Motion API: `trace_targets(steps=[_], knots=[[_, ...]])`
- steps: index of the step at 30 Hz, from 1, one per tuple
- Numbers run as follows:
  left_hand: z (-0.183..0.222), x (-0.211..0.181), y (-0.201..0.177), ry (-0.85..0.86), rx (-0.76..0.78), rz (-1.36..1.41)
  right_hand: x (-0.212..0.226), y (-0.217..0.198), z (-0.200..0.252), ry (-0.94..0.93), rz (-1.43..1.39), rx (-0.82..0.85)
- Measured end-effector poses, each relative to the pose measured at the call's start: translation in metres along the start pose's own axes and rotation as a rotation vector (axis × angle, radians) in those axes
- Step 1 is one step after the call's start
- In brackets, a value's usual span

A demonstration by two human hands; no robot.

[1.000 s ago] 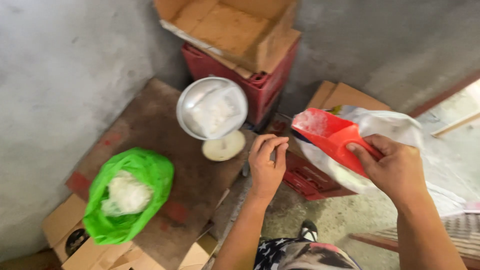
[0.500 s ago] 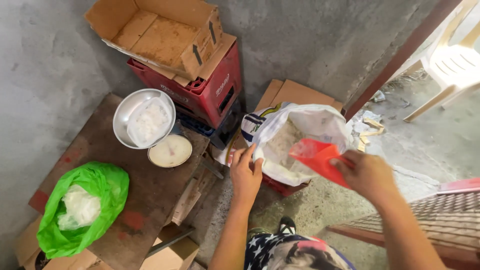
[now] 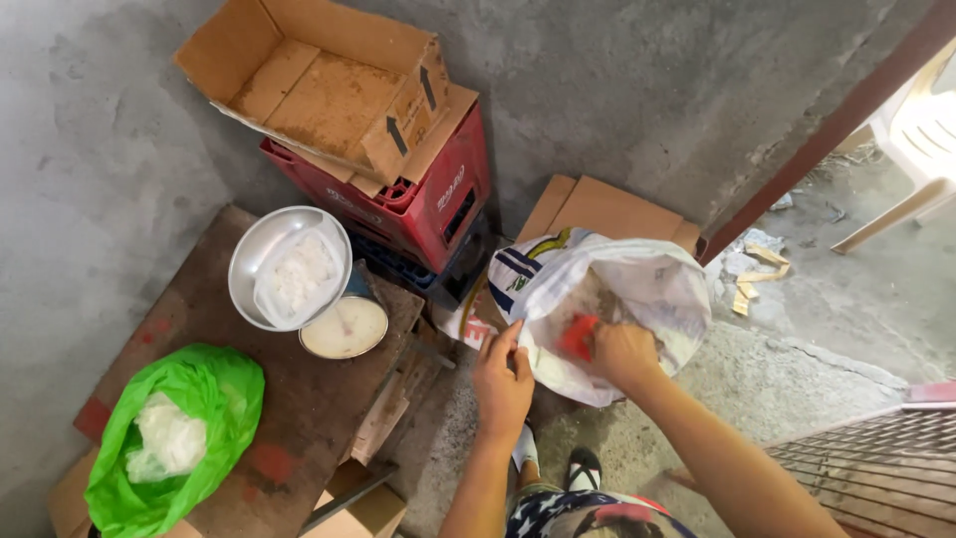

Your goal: Measuring white powder into small plastic bags and weighing them on a scale.

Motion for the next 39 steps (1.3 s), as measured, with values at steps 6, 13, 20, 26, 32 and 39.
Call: trace_targets(steps=[6,13,20,26,32,39], knots=[[-0.025,0.005,-0.015,-0.002,-0.068,0.125,-0.012,-0.019,-0.004,-0.005,-0.088,-0.251],[-0.039,0.008,-0.012,-0.080,-0.023,0.187,0.000,-0.066,-0.035,0.036,-0.112,-0.281],[-0.042,0.004,-0.014,-0.069,0.024,0.145,0.016,-0.002,-0.080,-0.063,-0.127,-0.185],[-0.039,0.004,-0.018,-0.004,0.036,0.126,0.002,0.000,-0.053,-0.063,0.006,0.041],[-0.033,0.012,-0.010,-0.022,0.058,0.133,-0.033,-0.015,-0.022,0.049,0.140,0.059],[-0.029,0.012,-0.006,0.005,0.066,0.119,-0.024,0.003,-0.018,-0.021,0.021,-0.242]])
Point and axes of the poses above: each hand's wrist, its own z-axis away from the middle knuckle, its own y-axis out of the palm, x = y × z, the point moved 5 cm from there along -z, towards the middle knuckle, and after that the axes turned 9 degrees about -y, right-handed, at the moved point
